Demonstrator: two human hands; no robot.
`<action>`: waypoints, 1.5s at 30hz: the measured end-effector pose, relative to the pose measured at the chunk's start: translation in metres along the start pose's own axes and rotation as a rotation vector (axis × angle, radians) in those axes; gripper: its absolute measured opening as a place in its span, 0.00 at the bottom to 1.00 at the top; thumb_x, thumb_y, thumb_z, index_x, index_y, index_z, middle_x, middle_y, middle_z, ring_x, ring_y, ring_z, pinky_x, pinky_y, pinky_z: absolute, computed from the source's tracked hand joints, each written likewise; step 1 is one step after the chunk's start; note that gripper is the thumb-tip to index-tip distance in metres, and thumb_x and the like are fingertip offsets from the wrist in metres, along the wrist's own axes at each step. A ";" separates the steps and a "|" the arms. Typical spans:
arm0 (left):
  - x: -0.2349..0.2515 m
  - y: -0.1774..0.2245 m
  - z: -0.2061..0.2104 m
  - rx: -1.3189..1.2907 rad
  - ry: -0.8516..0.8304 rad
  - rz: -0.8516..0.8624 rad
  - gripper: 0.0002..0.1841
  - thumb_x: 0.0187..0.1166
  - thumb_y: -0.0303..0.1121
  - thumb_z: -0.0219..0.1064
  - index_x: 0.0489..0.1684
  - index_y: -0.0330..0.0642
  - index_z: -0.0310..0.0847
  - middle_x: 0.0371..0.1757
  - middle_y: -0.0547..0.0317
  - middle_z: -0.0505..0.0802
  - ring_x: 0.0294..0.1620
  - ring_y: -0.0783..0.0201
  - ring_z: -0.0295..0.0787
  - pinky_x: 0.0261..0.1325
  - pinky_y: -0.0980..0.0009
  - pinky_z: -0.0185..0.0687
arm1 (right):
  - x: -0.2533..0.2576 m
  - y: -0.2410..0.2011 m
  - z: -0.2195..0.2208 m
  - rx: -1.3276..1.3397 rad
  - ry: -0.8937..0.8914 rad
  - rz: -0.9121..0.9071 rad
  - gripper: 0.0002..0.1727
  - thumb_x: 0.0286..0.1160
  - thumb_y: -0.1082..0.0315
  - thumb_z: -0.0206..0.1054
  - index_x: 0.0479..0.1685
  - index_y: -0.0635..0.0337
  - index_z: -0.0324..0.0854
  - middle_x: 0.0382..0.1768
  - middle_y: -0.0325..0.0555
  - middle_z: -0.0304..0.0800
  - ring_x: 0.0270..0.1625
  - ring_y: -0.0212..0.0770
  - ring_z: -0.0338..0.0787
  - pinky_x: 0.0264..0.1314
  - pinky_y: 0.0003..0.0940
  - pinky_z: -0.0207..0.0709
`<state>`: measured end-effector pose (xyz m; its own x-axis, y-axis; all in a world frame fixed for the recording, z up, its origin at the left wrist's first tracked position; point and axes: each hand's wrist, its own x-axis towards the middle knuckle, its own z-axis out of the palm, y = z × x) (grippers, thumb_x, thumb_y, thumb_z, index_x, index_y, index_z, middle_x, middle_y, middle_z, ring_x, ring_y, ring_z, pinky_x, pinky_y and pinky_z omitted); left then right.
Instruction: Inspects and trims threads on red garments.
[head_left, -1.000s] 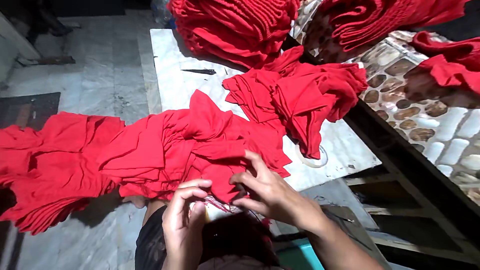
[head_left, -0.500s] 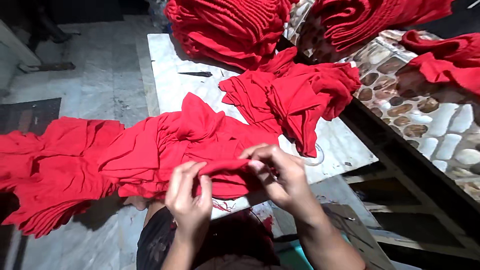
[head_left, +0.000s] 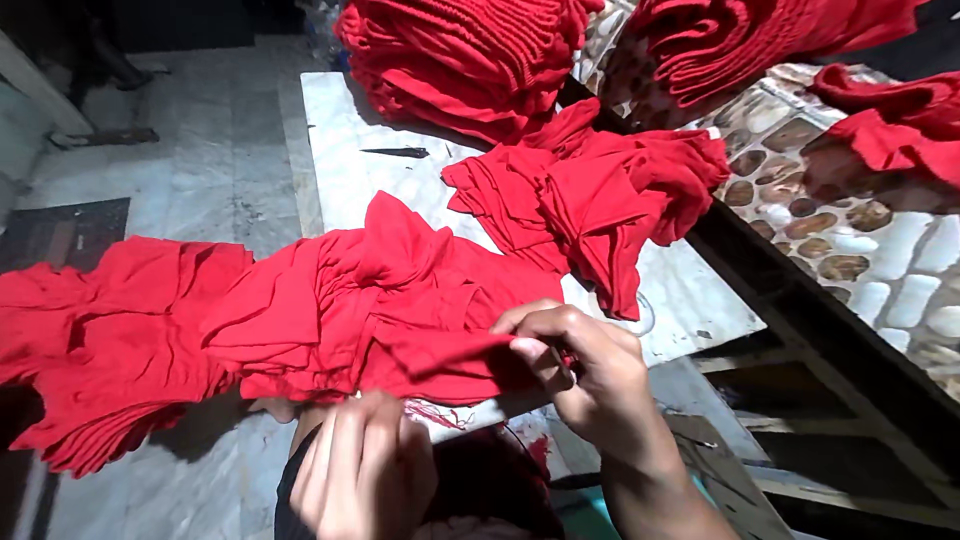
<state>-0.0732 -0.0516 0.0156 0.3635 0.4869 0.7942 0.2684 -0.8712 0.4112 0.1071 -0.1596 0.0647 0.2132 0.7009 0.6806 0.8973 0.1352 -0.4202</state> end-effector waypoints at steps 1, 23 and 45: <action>-0.005 0.002 -0.010 -0.065 -0.013 0.010 0.06 0.79 0.36 0.62 0.34 0.46 0.78 0.36 0.59 0.87 0.40 0.68 0.85 0.46 0.79 0.80 | 0.000 0.001 0.001 0.008 0.012 0.001 0.11 0.89 0.65 0.58 0.40 0.62 0.77 0.39 0.43 0.91 0.45 0.18 0.87 0.48 0.07 0.76; 0.046 0.005 0.008 0.414 -0.466 -0.146 0.09 0.69 0.27 0.72 0.31 0.25 0.90 0.37 0.27 0.93 0.33 0.36 0.95 0.26 0.51 0.82 | 0.030 -0.007 0.056 -0.224 0.065 -0.055 0.03 0.68 0.75 0.64 0.34 0.63 0.84 0.34 0.48 0.86 0.27 0.39 0.85 0.20 0.29 0.72; 0.019 -0.024 0.024 -0.656 0.011 -0.361 0.03 0.66 0.22 0.65 0.33 0.37 0.80 0.33 0.75 0.89 0.34 0.90 0.84 0.37 0.91 0.82 | -0.009 -0.012 0.076 -0.378 -0.001 -0.174 0.09 0.75 0.66 0.65 0.42 0.57 0.91 0.35 0.49 0.90 0.22 0.40 0.81 0.20 0.29 0.67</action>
<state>-0.0517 -0.0198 0.0106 0.3439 0.7520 0.5624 -0.2195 -0.5179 0.8268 0.0653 -0.1144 0.0178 0.0455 0.6910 0.7214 0.9987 -0.0150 -0.0486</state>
